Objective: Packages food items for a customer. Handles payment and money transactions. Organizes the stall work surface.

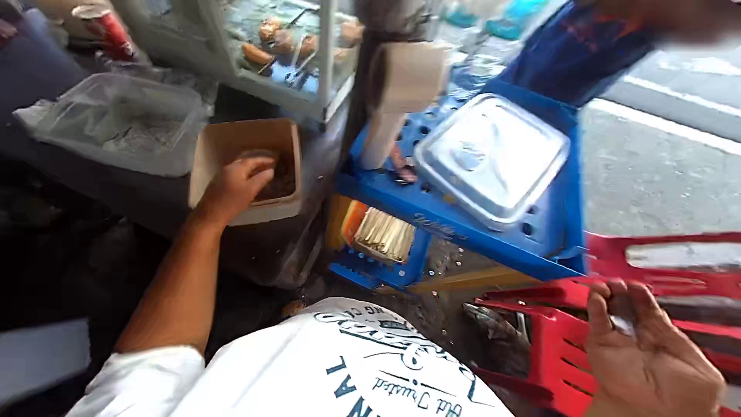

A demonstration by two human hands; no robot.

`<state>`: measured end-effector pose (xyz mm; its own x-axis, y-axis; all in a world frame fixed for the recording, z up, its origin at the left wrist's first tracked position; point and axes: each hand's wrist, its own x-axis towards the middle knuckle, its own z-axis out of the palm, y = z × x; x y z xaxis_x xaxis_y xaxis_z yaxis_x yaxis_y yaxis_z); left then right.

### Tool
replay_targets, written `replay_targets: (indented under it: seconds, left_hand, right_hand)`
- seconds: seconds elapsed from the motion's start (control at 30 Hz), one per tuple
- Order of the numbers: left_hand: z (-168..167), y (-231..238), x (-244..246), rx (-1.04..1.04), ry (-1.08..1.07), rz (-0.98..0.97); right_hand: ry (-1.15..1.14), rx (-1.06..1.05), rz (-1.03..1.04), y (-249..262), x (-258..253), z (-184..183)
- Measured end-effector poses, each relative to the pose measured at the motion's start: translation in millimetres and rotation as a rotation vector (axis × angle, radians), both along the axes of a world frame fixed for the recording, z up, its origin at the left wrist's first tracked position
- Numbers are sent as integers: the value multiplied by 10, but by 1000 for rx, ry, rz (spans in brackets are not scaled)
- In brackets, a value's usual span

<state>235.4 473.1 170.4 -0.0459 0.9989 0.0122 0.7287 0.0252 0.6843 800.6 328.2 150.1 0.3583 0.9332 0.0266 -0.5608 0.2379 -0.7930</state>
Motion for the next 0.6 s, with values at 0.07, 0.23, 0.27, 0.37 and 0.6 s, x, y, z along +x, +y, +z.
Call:
replay_targets:
  seconds: [0.07,0.23,0.27,0.37,0.6]
  left_hand:
    - [-85,-19,47,111,140,-24]
    - [-248,44,36,193,163,53]
    - [-259,74,45,171,190,64]
    - [-289,126,81,132,264,100]
    - [-240,108,150,120,286,134]
  right_hand:
    - [-52,20,-136,127,235,86]
    - [29,-10,-293,580,655,307]
    - [39,7,-290,675,727,348]
    - [32,30,-286,958,858,495]
    - [54,28,-306,1637,1001,816]
